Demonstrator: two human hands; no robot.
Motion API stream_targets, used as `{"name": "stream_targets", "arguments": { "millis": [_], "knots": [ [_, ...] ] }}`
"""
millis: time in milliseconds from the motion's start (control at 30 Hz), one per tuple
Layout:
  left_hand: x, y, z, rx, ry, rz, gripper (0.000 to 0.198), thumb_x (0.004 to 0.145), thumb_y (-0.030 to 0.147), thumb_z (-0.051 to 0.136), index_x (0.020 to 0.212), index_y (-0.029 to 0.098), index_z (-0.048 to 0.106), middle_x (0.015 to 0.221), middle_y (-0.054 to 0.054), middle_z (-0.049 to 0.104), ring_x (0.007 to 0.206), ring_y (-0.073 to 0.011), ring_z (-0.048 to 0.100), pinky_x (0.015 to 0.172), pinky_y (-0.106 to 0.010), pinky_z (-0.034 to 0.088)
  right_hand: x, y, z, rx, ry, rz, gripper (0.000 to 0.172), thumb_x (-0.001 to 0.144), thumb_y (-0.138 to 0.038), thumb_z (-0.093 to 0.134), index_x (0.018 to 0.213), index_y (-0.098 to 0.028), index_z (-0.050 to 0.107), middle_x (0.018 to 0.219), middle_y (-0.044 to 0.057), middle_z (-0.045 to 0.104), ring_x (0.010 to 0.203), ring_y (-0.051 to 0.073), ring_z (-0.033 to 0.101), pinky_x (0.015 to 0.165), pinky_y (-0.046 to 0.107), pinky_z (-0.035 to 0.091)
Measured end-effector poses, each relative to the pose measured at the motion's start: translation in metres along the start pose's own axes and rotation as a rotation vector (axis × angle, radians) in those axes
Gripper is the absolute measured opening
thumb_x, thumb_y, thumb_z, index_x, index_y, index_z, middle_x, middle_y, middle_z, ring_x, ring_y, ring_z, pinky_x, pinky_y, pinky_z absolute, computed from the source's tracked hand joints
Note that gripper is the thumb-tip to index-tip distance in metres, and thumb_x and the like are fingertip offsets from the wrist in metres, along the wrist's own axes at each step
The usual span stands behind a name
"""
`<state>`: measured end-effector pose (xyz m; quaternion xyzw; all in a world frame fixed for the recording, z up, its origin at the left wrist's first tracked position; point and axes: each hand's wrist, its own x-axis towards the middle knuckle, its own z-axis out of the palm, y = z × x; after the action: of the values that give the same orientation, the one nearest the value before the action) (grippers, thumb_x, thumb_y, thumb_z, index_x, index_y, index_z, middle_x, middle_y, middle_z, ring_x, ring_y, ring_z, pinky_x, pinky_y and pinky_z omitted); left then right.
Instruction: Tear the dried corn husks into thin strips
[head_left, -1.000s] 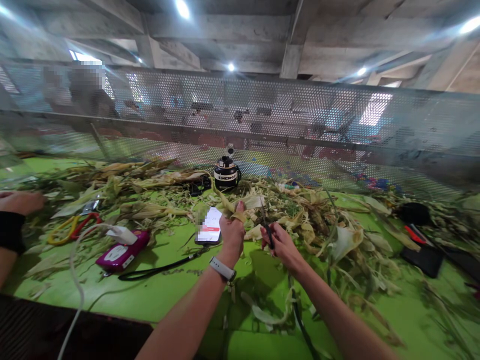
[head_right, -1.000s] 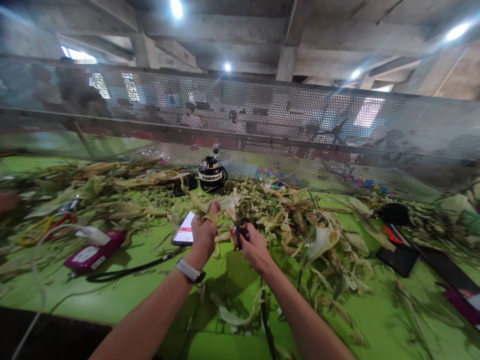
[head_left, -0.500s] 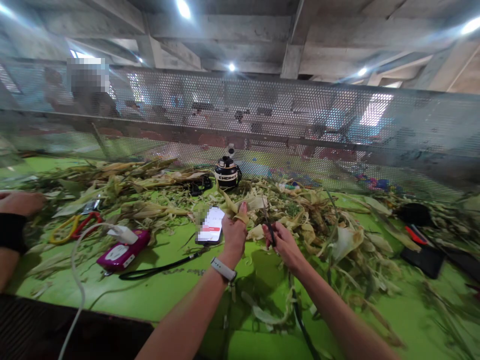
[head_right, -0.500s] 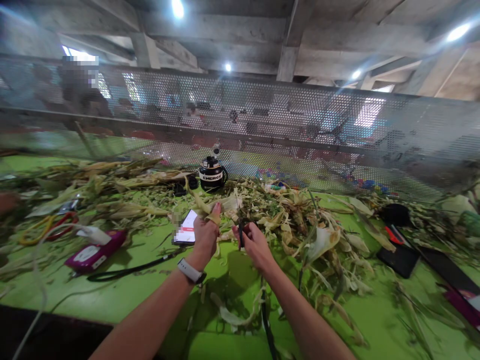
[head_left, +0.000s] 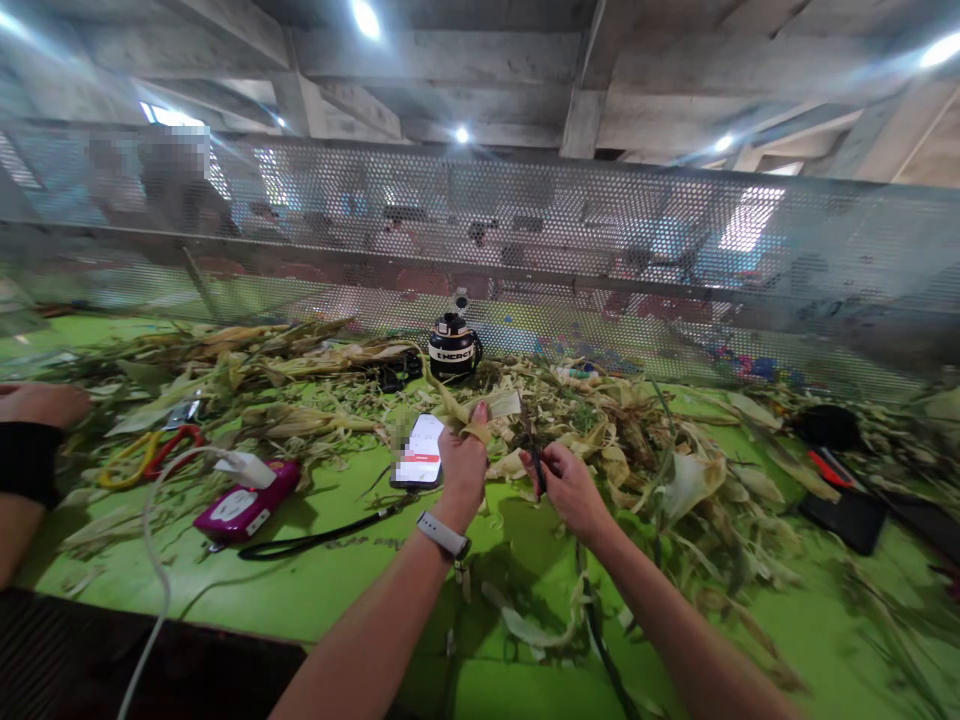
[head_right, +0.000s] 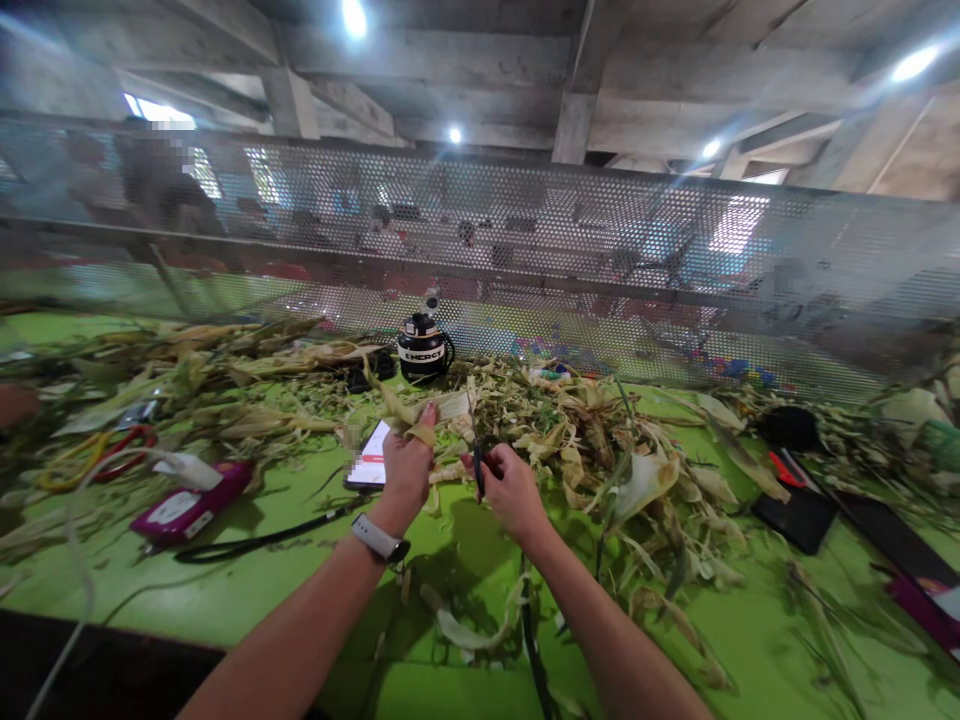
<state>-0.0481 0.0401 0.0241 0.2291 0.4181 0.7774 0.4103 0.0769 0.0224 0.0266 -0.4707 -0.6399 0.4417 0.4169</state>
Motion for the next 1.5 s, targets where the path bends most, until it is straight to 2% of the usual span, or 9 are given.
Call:
{"name": "stream_targets", "arguments": {
  "millis": [233, 333, 467, 600, 767, 967, 1200, 1333, 1500],
  "knots": [
    [0.004, 0.008, -0.003, 0.0, 0.01, -0.017, 0.028, 0.058, 0.033, 0.074, 0.06, 0.017, 0.051, 0.039, 0.011, 0.033, 0.034, -0.0026, 0.026, 0.035, -0.017, 0.02, 0.012, 0.002, -0.023, 0.016, 0.097, 0.015, 0.042, 0.066, -0.059, 0.06, 0.059, -0.021, 0.046, 0.048, -0.003, 0.051, 0.041, 0.009, 0.038, 0.04, 0.022, 0.028],
    [0.008, 0.012, -0.005, 0.025, -0.002, -0.054, 0.03, 0.057, 0.028, 0.072, 0.052, 0.018, 0.044, 0.037, 0.012, 0.027, 0.034, -0.0021, 0.019, 0.034, -0.017, 0.014, 0.016, 0.005, -0.04, -0.185, -0.141, 0.134, 0.037, 0.063, -0.054, 0.064, 0.061, -0.019, 0.052, 0.051, -0.001, 0.056, 0.039, 0.009, 0.038, 0.039, 0.022, 0.027],
    [0.01, 0.015, -0.005, -0.015, -0.127, -0.075, 0.025, 0.052, 0.022, 0.075, 0.054, 0.015, 0.05, 0.042, 0.009, 0.039, 0.036, -0.0009, 0.021, 0.035, -0.018, 0.014, 0.011, 0.014, -0.049, -0.642, -0.246, 0.028, 0.025, 0.053, -0.038, 0.073, 0.056, -0.019, 0.058, 0.053, -0.001, 0.056, 0.049, 0.013, 0.047, 0.047, 0.023, 0.029],
    [0.006, 0.016, -0.004, -0.018, -0.336, -0.176, 0.026, 0.049, 0.023, 0.08, 0.061, 0.013, 0.059, 0.054, 0.003, 0.054, 0.037, -0.001, 0.032, 0.035, -0.017, 0.022, 0.003, 0.02, -0.045, -0.773, -0.237, -0.103, 0.023, 0.046, -0.028, 0.076, 0.064, -0.021, 0.065, 0.068, 0.001, 0.062, 0.064, 0.016, 0.052, 0.056, 0.023, 0.033],
    [-0.002, 0.017, -0.005, 0.079, -0.534, -0.339, 0.032, 0.047, 0.025, 0.083, 0.071, 0.013, 0.066, 0.067, -0.006, 0.066, 0.054, -0.0138, 0.059, 0.05, -0.024, 0.045, 0.009, 0.011, -0.057, -0.531, -0.487, -0.004, 0.026, 0.047, -0.032, 0.078, 0.066, -0.019, 0.067, 0.059, -0.003, 0.06, 0.055, 0.013, 0.05, 0.051, 0.021, 0.033],
    [-0.004, 0.01, -0.011, 0.241, -0.777, -0.416, 0.022, 0.05, 0.023, 0.081, 0.066, 0.012, 0.069, 0.064, -0.005, 0.065, 0.053, -0.0105, 0.055, 0.052, -0.021, 0.042, 0.013, -0.002, -0.057, -0.001, -0.374, 0.053, 0.041, 0.073, -0.056, 0.057, 0.067, -0.016, 0.059, 0.054, -0.003, 0.054, 0.046, 0.009, 0.046, 0.044, 0.02, 0.032],
    [0.003, -0.002, -0.013, 0.203, -0.683, -0.453, 0.018, 0.051, 0.02, 0.078, 0.059, 0.012, 0.064, 0.057, -0.001, 0.058, 0.043, -0.0042, 0.04, 0.039, -0.016, 0.024, 0.009, -0.001, -0.039, 0.195, -0.28, 0.086, 0.042, 0.061, -0.054, 0.07, 0.063, -0.018, 0.048, 0.048, -0.009, 0.046, 0.038, 0.005, 0.037, 0.038, 0.019, 0.027],
    [0.002, 0.001, -0.012, 0.214, -0.67, -0.403, 0.018, 0.052, 0.021, 0.076, 0.059, 0.012, 0.061, 0.058, 0.0, 0.056, 0.048, -0.0058, 0.044, 0.043, -0.016, 0.029, 0.009, -0.002, -0.04, 0.282, -0.27, 0.111, 0.038, 0.064, -0.049, 0.07, 0.065, -0.017, 0.049, 0.051, -0.007, 0.051, 0.041, 0.006, 0.043, 0.042, 0.019, 0.031],
    [-0.001, 0.01, -0.012, 0.327, -0.788, -0.399, 0.021, 0.05, 0.019, 0.074, 0.063, 0.012, 0.059, 0.058, 0.002, 0.054, 0.053, -0.0068, 0.045, 0.049, -0.018, 0.033, 0.009, 0.001, -0.043, 0.188, -0.364, 0.143, 0.035, 0.069, -0.047, 0.067, 0.066, -0.016, 0.05, 0.051, -0.006, 0.052, 0.044, 0.007, 0.047, 0.043, 0.019, 0.032]
  ]
}}
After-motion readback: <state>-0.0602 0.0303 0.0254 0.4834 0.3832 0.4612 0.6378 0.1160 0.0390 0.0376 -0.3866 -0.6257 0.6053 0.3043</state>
